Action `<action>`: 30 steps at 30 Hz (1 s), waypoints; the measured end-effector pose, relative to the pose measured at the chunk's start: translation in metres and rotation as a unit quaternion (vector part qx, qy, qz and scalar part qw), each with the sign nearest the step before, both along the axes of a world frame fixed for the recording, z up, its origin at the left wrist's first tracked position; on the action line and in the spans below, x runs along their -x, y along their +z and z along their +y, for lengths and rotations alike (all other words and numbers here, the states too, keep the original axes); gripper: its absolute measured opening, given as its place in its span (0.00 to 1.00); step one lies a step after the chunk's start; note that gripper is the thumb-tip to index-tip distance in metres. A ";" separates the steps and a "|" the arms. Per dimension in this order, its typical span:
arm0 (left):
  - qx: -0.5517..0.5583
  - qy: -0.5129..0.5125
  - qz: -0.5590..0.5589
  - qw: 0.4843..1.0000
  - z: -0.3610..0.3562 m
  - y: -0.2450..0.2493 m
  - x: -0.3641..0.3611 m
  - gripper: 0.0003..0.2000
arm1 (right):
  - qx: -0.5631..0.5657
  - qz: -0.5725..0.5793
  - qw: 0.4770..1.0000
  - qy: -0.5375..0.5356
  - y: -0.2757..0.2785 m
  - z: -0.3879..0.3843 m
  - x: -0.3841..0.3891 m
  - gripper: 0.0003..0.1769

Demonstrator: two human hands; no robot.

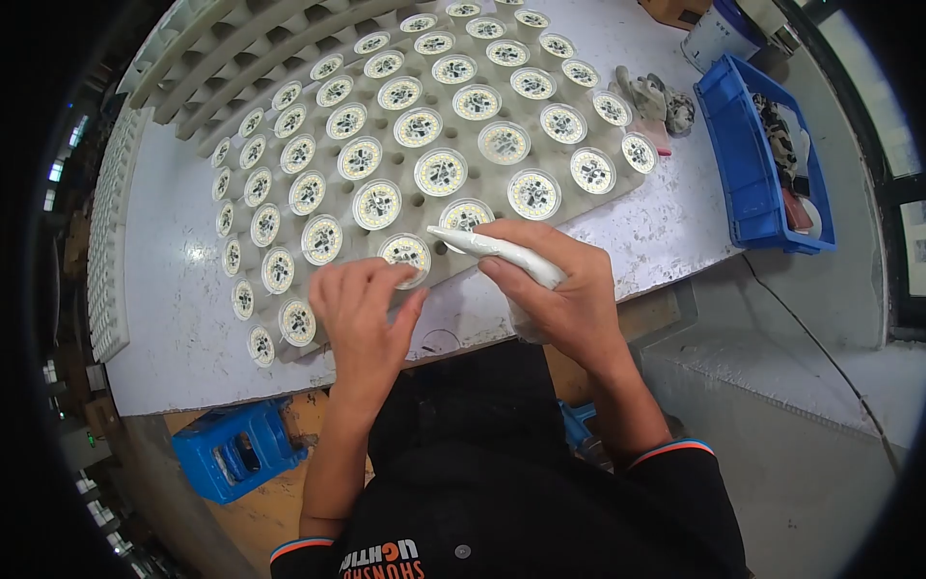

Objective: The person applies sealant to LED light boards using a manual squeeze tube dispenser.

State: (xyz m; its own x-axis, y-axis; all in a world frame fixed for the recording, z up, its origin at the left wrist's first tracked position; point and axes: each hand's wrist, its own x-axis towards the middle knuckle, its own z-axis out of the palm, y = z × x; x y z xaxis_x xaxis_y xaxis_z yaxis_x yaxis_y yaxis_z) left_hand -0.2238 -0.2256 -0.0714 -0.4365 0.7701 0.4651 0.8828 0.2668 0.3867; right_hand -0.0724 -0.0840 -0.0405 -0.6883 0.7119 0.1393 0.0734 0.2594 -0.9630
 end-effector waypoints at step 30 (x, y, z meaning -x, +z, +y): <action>0.086 -0.021 -0.030 0.996 0.005 0.004 0.023 0.28 | -0.249 -0.088 0.956 0.130 -0.001 0.022 0.010 0.19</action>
State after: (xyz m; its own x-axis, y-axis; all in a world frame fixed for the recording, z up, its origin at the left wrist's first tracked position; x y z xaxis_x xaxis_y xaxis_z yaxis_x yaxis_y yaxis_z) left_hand -0.2468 -0.2203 -0.0679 -0.4257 0.8541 0.2990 0.8713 0.2977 0.3902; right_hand -0.0829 -0.0622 -0.0416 -0.8769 0.3891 0.2820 0.0940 0.7144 -0.6934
